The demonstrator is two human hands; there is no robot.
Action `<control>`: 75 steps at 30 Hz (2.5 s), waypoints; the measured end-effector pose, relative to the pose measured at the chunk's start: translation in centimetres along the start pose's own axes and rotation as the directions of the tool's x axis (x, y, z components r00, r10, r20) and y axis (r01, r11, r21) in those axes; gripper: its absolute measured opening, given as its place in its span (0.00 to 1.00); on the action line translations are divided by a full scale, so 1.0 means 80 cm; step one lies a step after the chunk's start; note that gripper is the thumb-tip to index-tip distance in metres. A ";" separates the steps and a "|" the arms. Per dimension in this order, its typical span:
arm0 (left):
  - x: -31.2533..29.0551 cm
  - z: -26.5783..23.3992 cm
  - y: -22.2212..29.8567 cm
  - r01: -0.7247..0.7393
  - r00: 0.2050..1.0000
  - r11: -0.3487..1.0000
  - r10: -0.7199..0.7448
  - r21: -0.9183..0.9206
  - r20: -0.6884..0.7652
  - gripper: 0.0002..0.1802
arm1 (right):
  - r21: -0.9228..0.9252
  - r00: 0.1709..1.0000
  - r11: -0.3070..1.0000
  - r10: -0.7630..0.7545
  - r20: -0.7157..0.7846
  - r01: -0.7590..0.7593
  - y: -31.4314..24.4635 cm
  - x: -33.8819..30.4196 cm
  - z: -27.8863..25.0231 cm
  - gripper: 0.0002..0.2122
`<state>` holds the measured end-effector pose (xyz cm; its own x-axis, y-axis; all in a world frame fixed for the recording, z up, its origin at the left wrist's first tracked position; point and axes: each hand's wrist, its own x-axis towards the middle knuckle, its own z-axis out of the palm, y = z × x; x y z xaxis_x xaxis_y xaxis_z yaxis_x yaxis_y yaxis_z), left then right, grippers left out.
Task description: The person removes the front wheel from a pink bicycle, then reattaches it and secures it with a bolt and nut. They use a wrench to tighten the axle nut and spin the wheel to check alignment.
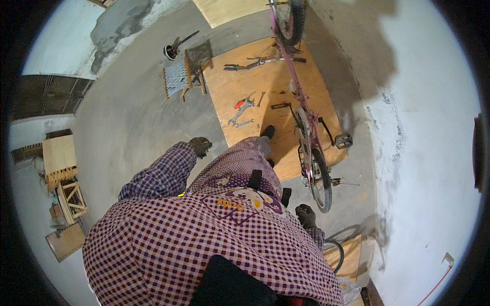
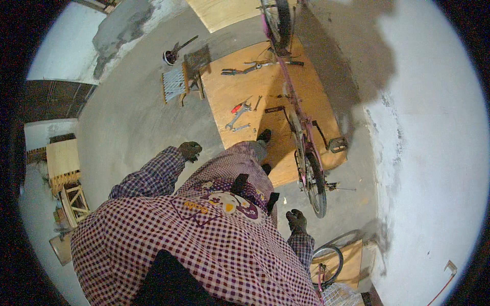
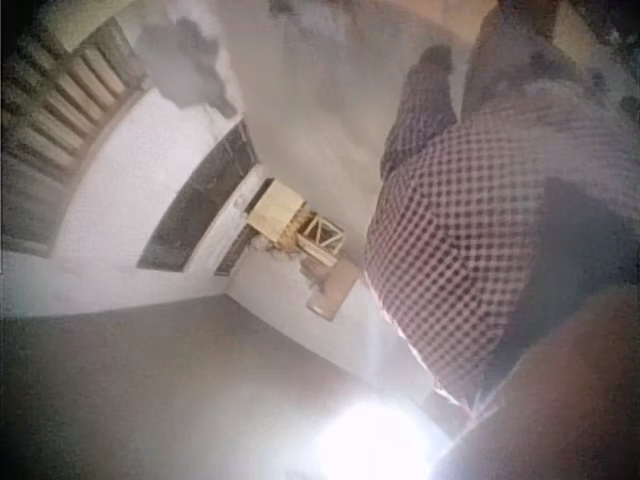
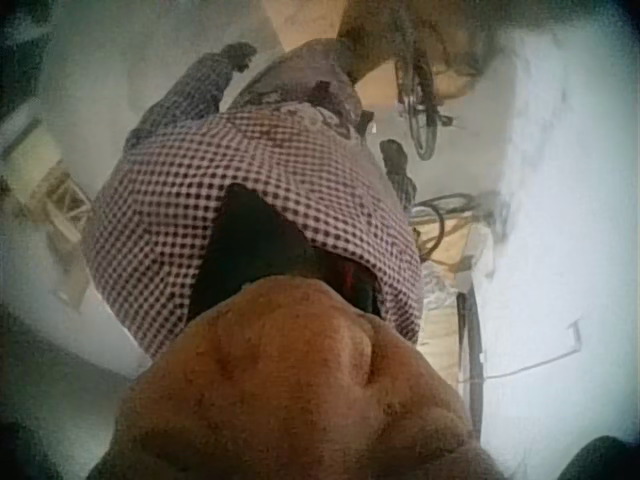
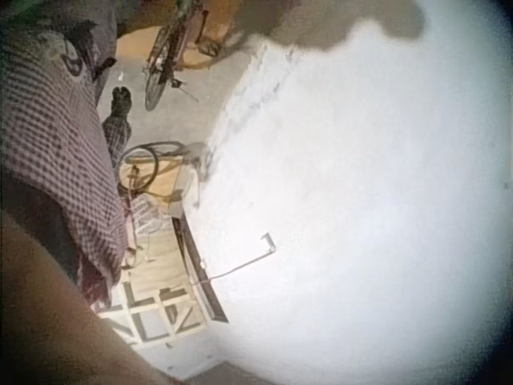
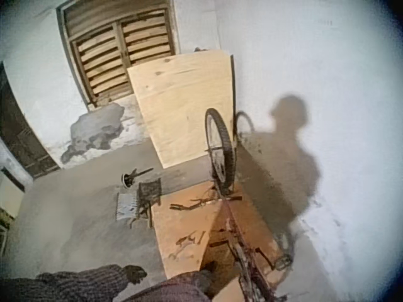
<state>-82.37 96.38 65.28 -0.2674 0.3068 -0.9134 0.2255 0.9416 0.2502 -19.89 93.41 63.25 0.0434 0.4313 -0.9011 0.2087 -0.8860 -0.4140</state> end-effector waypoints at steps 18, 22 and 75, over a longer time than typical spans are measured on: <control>0.189 -0.840 -0.270 0.079 0.995 0.876 -0.043 -0.475 0.088 0.24 | -0.336 0.990 0.938 -0.119 -0.074 0.088 -0.343 -0.037 0.805 0.19; 0.253 -1.049 -0.378 -0.031 0.989 0.999 0.029 -0.013 -0.145 0.23 | -0.356 0.924 0.857 -0.376 0.066 0.374 -0.501 -0.013 1.032 0.19; 0.297 -1.082 -0.259 -0.385 0.905 0.922 0.386 0.043 -0.178 0.15 | -0.881 0.369 0.374 -0.893 -0.257 0.292 -0.851 -0.060 0.896 0.22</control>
<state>-174.47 96.19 66.15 -0.3214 0.6661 -0.6731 0.3510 0.7439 0.5687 -104.32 139.52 86.54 0.0805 0.9943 0.0706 0.9509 -0.0554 -0.3044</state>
